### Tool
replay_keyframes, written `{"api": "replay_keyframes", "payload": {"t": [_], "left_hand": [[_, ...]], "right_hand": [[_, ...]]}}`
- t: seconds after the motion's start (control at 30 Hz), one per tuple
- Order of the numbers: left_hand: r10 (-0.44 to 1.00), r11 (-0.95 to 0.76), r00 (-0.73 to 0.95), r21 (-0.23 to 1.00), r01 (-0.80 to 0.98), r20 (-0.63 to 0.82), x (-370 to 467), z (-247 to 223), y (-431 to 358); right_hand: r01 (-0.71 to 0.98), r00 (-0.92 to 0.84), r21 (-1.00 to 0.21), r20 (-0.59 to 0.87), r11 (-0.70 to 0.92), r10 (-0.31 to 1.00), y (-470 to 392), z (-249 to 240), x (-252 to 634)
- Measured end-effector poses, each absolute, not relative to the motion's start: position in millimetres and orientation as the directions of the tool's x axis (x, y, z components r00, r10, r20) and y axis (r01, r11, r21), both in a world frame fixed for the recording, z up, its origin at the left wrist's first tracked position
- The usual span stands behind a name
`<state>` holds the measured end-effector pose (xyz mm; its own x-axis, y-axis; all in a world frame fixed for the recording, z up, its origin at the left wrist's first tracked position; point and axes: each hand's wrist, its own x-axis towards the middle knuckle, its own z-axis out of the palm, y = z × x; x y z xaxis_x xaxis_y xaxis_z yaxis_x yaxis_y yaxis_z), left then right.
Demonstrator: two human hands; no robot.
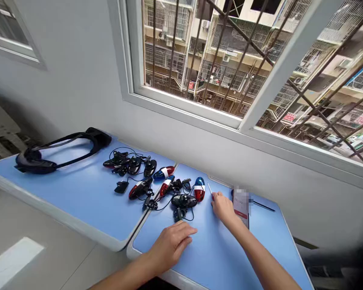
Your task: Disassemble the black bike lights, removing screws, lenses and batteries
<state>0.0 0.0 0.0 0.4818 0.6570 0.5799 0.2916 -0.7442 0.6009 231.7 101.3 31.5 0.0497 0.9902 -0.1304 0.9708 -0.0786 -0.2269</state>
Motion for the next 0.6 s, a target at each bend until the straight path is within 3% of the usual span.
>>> {"api": "replay_keyframes", "payload": {"t": [0.13, 0.3, 0.37, 0.47, 0.5, 0.6], "left_hand": [[0.597, -0.798, 0.437, 0.446, 0.405, 0.673, -19.4, -8.2, -1.6], [0.606, -0.740, 0.321, 0.366, 0.565, 0.728, -46.3, 1.6, 23.7], [0.680, -0.683, 0.336, 0.395, 0.615, 0.652, -48.6, 14.9, 41.5], [0.835, -0.551, 0.418, 0.527, 0.648, 0.358, -41.2, 35.5, 69.2], [0.862, -0.497, 0.442, 0.580, 0.645, 0.248, -37.2, 40.1, 77.3], [0.867, -0.443, 0.480, 0.644, 0.624, 0.131, -27.8, 44.5, 96.0]], "right_hand": [[0.961, 0.107, -0.246, -0.106, -0.131, 0.989, 80.9, 30.2, 208.7], [0.833, 0.168, -0.519, -0.095, -0.193, 0.981, 64.3, 32.7, 191.2], [0.712, 0.179, -0.673, -0.105, -0.202, 0.978, 58.2, 34.4, 191.7], [0.475, 0.167, -0.860, -0.119, -0.186, 0.979, 46.5, 38.4, 195.3], [0.396, 0.156, -0.902, -0.119, -0.172, 0.981, 42.1, 40.2, 196.4], [0.208, 0.103, -0.970, -0.103, -0.123, 0.989, 29.1, 45.6, 199.2]]}}
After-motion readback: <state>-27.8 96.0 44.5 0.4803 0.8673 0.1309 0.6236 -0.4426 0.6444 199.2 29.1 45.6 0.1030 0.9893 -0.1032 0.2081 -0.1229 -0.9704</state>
